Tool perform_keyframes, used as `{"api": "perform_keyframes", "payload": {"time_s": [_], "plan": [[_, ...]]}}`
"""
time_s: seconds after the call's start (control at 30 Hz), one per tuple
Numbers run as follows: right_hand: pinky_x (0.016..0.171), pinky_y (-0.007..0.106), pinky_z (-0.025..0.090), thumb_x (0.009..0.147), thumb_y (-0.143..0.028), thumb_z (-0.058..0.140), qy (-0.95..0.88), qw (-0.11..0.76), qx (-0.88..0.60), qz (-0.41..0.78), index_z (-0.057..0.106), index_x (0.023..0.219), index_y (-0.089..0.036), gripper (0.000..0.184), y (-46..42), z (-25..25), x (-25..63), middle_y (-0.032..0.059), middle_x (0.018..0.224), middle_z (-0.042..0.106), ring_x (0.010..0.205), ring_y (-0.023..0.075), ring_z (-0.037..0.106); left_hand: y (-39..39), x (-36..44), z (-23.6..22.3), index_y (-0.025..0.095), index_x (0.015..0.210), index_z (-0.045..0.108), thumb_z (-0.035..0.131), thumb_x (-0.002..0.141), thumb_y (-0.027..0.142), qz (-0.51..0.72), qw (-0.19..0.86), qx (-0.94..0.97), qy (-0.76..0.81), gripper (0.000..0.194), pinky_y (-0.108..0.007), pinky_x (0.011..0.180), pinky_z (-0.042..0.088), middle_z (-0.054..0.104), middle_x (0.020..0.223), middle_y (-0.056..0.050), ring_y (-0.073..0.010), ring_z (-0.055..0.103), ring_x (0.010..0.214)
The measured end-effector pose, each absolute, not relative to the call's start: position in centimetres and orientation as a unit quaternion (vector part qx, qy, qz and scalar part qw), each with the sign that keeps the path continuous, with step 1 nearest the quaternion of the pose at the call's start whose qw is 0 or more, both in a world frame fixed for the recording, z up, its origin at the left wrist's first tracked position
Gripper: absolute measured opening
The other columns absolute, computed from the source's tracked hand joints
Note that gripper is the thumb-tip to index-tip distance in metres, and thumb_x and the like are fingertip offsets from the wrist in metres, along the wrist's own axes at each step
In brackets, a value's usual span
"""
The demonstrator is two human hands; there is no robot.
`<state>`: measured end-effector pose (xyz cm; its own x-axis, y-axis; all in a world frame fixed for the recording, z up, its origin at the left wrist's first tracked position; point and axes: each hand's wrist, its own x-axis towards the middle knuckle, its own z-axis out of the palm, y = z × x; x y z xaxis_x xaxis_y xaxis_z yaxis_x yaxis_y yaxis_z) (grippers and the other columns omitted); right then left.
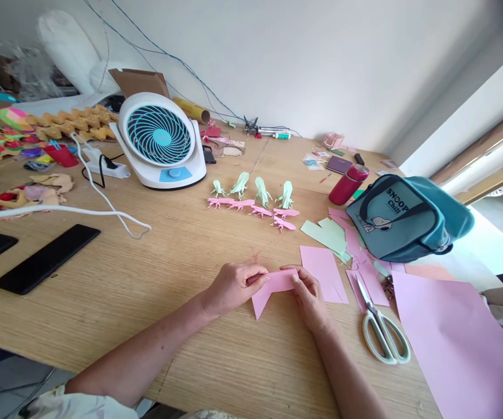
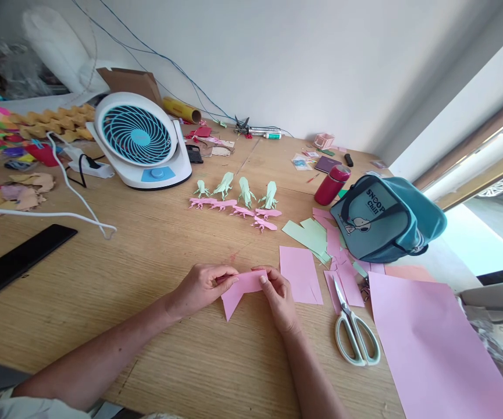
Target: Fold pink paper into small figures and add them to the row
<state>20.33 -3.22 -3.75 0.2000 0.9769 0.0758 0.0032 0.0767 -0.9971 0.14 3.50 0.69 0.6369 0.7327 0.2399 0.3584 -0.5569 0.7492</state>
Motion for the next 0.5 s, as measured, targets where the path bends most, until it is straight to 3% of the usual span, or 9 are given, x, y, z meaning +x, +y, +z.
{"api": "perform_keyframes", "payload": {"time_s": [0.5], "plan": [[0.071,0.029,0.047,0.083,-0.041,0.070,-0.423,0.604,-0.507,0.446,0.072,0.091,-0.022,0.021,-2.72,-3.87,20.27,0.0032,0.084,0.067,0.076,0.0176,0.058,3.01,0.95,-0.02,0.019,0.090,0.067,0.058,0.089,0.028,0.285,0.329,0.840,0.325,0.013,-0.020,0.066,0.043,0.069,0.080,-0.001,-0.0122,0.060,0.071]]}}
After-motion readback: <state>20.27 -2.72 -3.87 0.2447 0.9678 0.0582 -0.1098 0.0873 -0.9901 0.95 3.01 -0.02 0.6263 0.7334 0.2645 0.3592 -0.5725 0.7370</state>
